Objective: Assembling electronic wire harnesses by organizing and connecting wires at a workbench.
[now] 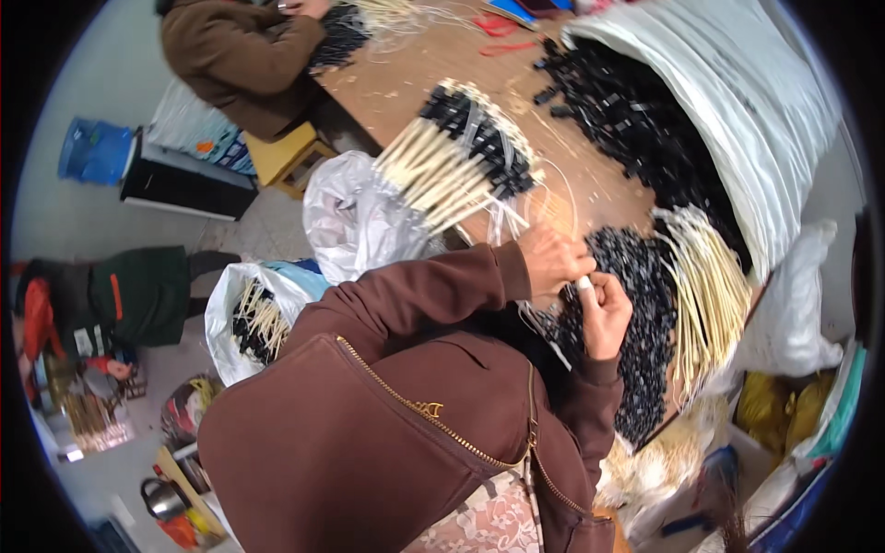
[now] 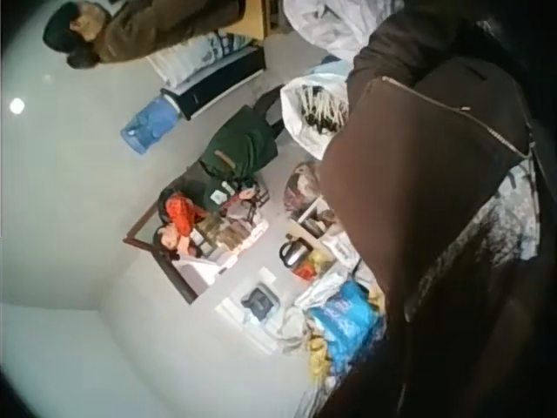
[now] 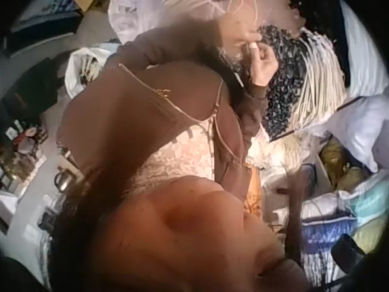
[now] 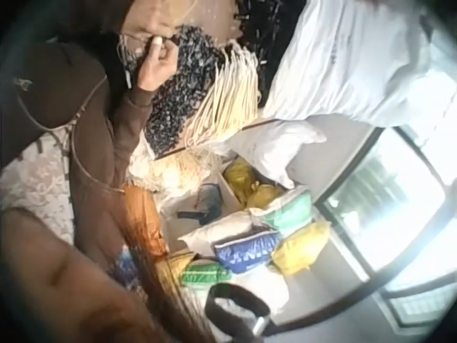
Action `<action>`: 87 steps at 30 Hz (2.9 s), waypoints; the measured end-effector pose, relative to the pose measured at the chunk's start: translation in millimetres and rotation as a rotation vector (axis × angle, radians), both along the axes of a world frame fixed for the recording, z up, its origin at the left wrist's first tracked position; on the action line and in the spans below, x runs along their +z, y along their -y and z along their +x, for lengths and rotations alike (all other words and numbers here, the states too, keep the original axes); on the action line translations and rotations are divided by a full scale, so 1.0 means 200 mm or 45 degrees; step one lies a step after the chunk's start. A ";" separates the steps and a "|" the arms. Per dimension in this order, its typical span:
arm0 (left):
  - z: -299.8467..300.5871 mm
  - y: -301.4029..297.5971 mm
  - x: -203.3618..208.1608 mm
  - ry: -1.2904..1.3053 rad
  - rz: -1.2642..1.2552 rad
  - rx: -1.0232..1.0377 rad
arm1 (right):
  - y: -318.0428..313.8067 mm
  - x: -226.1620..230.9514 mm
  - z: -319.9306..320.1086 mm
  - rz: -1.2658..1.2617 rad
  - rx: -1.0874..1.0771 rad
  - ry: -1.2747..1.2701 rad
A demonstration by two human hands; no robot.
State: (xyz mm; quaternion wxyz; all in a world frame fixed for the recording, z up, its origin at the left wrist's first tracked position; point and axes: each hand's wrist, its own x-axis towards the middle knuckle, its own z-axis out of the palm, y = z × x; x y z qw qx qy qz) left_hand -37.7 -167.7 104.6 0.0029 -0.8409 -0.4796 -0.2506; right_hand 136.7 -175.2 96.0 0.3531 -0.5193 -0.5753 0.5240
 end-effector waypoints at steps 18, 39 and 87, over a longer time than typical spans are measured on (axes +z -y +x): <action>-0.30 1.77 0.56 0.225 0.198 0.844 | 1.31 0.69 -0.48 0.410 0.723 0.014; 0.13 2.13 0.68 0.265 0.161 0.841 | 1.65 0.81 -0.05 0.499 0.723 0.079; 0.44 -1.38 -0.57 0.195 -0.164 -0.020 | -0.70 -0.25 1.24 0.290 -0.581 1.528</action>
